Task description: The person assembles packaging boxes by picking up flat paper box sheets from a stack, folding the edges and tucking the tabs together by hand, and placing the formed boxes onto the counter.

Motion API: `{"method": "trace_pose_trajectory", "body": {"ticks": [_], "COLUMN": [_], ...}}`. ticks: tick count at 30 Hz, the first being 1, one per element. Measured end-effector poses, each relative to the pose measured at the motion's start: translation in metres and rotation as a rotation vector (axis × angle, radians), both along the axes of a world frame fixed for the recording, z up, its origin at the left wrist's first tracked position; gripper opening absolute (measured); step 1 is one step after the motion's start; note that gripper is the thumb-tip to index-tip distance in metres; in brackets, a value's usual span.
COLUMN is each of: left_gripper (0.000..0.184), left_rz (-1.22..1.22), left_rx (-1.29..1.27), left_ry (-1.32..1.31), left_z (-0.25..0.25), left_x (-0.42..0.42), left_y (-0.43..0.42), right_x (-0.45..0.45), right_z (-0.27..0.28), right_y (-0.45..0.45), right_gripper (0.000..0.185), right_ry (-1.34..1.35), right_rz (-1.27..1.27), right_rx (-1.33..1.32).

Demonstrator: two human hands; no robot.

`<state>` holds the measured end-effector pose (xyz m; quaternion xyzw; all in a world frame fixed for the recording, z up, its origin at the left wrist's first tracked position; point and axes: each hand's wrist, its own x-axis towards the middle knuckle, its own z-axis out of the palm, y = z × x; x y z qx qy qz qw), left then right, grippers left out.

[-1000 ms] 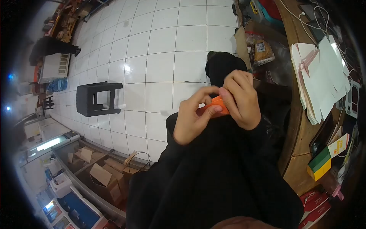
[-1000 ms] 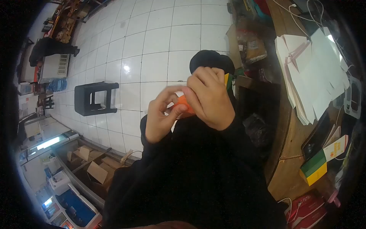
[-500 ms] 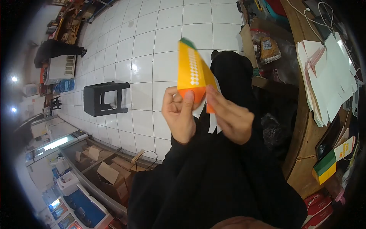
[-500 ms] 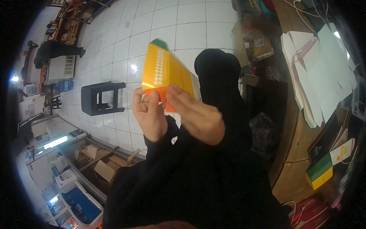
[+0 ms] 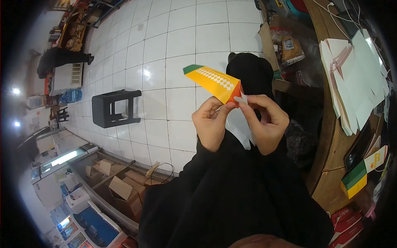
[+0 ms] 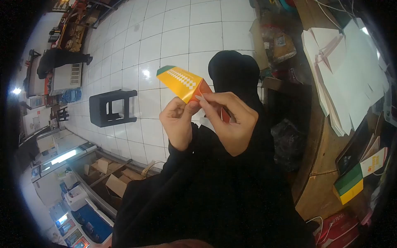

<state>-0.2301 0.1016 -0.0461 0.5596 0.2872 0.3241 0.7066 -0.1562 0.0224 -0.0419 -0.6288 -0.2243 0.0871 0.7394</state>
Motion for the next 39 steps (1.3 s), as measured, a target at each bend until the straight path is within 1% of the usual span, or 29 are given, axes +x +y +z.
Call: {"method": "trace_pose_trajectory", "body": {"ticks": [2,6,8,10,12,14,16,17,18,19,20,21,22,23,24,25,26,27,28,29,30,31,32,33,34,35,36,37,39], "left_gripper": [0.019,0.025,0.027,0.028,0.028,0.024,0.024,0.026,0.026,0.028,0.030,0.030,0.031,0.031,0.031,0.030,0.028,0.028,0.027,0.025,0.017,0.017,0.018,0.019,0.019,0.026,0.032,0.051,0.059], "left_rz": [-0.084,-0.141,-0.240,-0.236,-0.233,-0.209,-0.212,-0.216,-0.217,-0.200,-0.181,-0.183,-0.126,-0.068,-0.070,0.036,0.143,0.144,0.148,0.151,0.186,0.186,0.188,0.192,0.192,0.094,-0.007,-0.182,-0.338], "left_rx": [-0.090,-0.076,-0.052,-0.076,-0.100,-0.144,-0.130,-0.118,-0.119,-0.139,-0.161,-0.163,-0.078,0.007,0.008,-0.009,-0.027,-0.025,-0.095,-0.165,-0.186,-0.186,-0.185,-0.185,-0.184,0.182,0.543,0.823,1.012], "left_ry": [-0.077,-0.099,-0.085,-0.090,-0.094,-0.132,-0.132,-0.131,-0.132,-0.156,-0.180,-0.180,-0.105,-0.030,-0.031,-0.060,-0.089,-0.089,-0.158,-0.228,-0.191,-0.189,-0.193,-0.195,-0.195,-0.055,0.091,0.192,0.251], "left_z": [-0.002,0.000,-0.003,-0.005,-0.004,0.000,-0.001,-0.001,0.001,0.006,0.008,0.009,0.010,0.010,0.008,0.005,0.003,0.002,0.002,0.002,0.008,0.007,0.003,-0.001,-0.008,-0.017,-0.017,-0.008,-0.004], "left_x": [-0.002,-0.001,-0.004,-0.005,-0.006,-0.005,-0.009,-0.011,-0.012,-0.012,-0.013,-0.015,-0.016,-0.016,-0.014,-0.010,-0.009,-0.010,-0.011,-0.011,-0.007,-0.008,-0.011,-0.014,-0.015,-0.015,-0.012,-0.008,0.001], "left_y": [0.003,0.005,0.009,0.008,0.006,0.004,0.006,0.007,0.006,0.005,0.003,0.001,-0.001,-0.002,-0.004,-0.006,-0.008,-0.008,-0.009,-0.009,-0.009,-0.008,-0.005,-0.003,0.000,0.005,0.009,0.012,0.009], "right_x": [0.003,0.006,0.008,0.010,0.010,0.011,0.016,0.018,0.020,0.022,0.023,0.024,0.025,0.023,0.019,0.016,0.017,0.018,0.019,0.018,0.014,0.010,0.006,0.004,0.003,0.003,0.004,0.007,0.017], "right_z": [0.003,0.007,0.009,0.010,0.011,0.012,0.013,0.015,0.016,0.017,0.017,0.016,0.015,0.015,0.015,0.016,0.017,0.019,0.020,0.017,0.009,0.001,-0.006,-0.010,-0.013,-0.015,-0.011,-0.011,-0.013], "right_y": [-0.003,-0.009,-0.010,-0.012,-0.013,-0.014,-0.014,-0.016,-0.017,-0.018,-0.018,-0.018,-0.018,-0.019,-0.019,-0.018,-0.016,-0.015,-0.013,-0.010,-0.007,-0.004,-0.002,-0.003,-0.005,-0.006,-0.002,-0.002,-0.005], "right_gripper": [0.016,0.014,0.014,0.015,0.016,0.016,0.014,0.014,0.015,0.015,0.015,0.017,0.019,0.019,0.020,0.021,0.021,0.024,0.027,0.027,0.032,0.037,0.047,0.047,0.051,0.056,0.058,0.058,0.053], "right_ry": [0.006,0.021,0.019,-0.078,-0.104,-0.129,-0.302,-0.303,-0.389,-0.473,-0.473,-0.545,-0.618,-0.619,-0.465,-0.310,-0.311,-0.365,-0.420,-0.421,-0.424,-0.428,-0.455,-0.454,-0.432,-0.409,-0.398,-0.398,0.102], "right_rz": [0.015,0.087,0.132,0.158,0.142,0.128,0.114,0.114,0.167,0.218,0.217,0.260,0.302,0.300,0.351,0.402,0.402,0.389,0.373,0.371,0.411,0.451,0.418,0.419,0.422,0.427,0.283,0.286,0.199], "right_rx": [0.002,-0.035,-0.046,-0.114,-0.129,-0.142,-0.136,-0.137,-0.148,-0.159,-0.162,-0.168,-0.173,-0.175,-0.187,-0.196,-0.195,-0.261,-0.327,-0.326,-0.306,-0.286,-0.249,-0.249,-0.246,-0.244,-0.207,-0.205,-0.207]}}
